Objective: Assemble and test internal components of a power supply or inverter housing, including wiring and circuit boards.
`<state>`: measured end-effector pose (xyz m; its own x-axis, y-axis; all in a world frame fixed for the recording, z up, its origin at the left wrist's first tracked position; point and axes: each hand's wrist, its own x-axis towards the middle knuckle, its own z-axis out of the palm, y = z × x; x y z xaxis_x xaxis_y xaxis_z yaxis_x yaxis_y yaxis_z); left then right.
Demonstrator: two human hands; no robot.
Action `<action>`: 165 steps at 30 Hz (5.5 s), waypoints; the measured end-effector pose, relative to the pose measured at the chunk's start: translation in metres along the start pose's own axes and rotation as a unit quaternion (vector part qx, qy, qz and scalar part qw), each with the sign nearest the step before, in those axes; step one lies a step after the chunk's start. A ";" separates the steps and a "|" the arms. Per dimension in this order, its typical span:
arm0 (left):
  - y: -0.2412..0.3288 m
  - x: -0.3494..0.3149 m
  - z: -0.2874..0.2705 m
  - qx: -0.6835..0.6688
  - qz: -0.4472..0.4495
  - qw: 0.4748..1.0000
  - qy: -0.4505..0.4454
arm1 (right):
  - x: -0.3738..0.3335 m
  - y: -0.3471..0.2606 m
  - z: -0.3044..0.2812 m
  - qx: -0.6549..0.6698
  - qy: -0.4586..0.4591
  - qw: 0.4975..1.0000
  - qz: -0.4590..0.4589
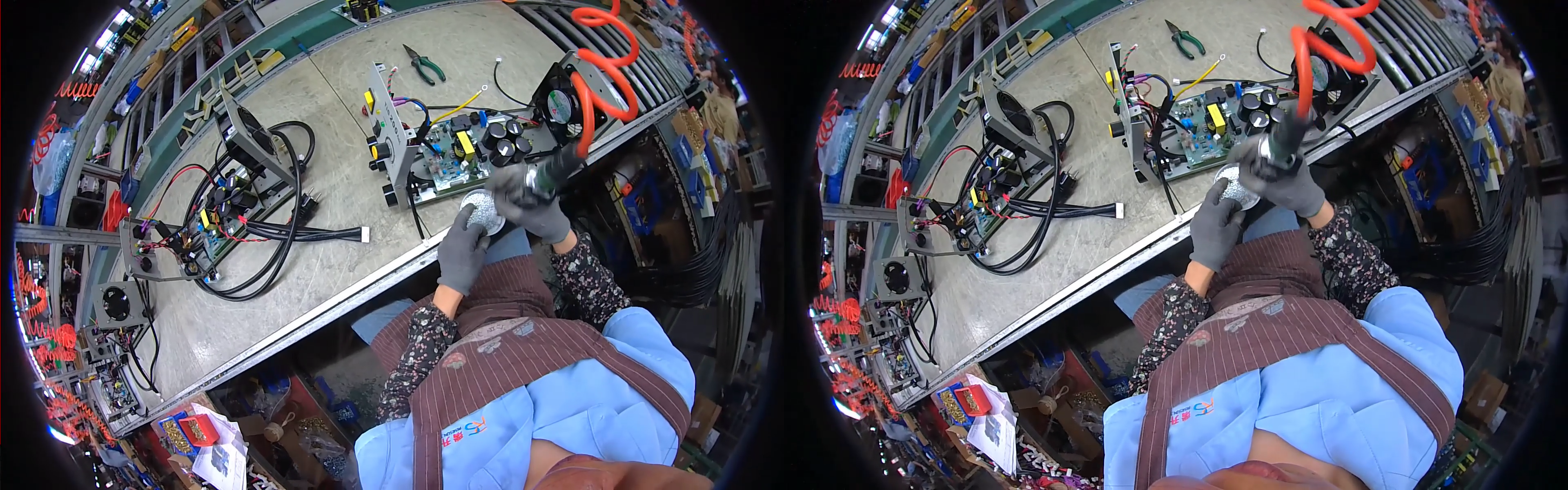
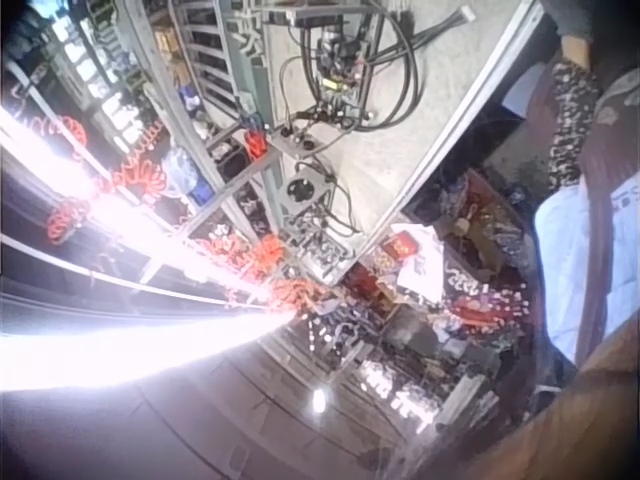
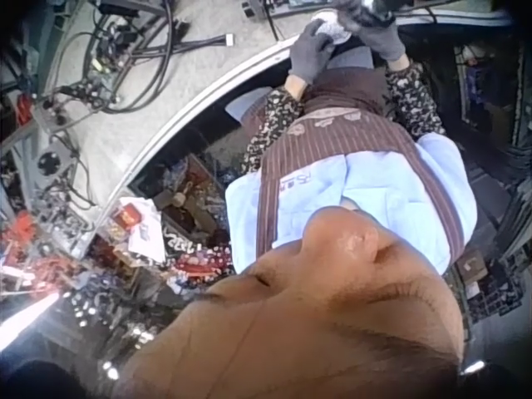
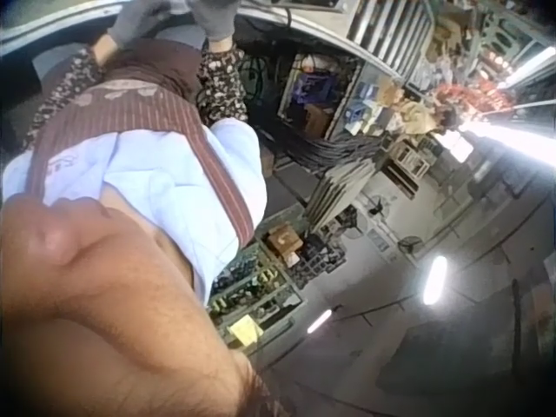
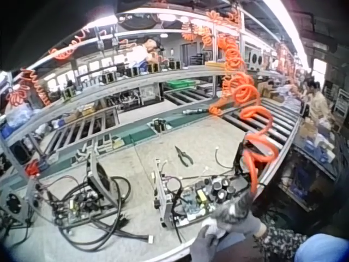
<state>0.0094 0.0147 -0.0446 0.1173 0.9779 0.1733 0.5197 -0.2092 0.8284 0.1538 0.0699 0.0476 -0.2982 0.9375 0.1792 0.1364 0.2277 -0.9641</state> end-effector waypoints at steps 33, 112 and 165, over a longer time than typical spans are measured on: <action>0.001 0.007 -0.006 -0.005 -0.028 0.998 -0.055 | 0.029 -0.025 -0.059 -0.024 0.277 0.955 -0.103; -0.006 0.009 -0.011 -0.034 0.005 0.999 -0.024 | 0.112 -0.033 0.014 0.141 0.100 0.979 -0.108; -0.006 0.010 -0.007 -0.081 -0.024 0.996 -0.041 | 0.014 0.016 -0.006 0.089 0.063 0.994 -0.030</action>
<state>0.0012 0.0256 -0.0442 0.1688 0.9812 0.0934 0.3841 -0.1527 0.9106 0.1575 0.0883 0.0364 -0.1789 0.9517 0.2496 -0.0500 0.2445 -0.9683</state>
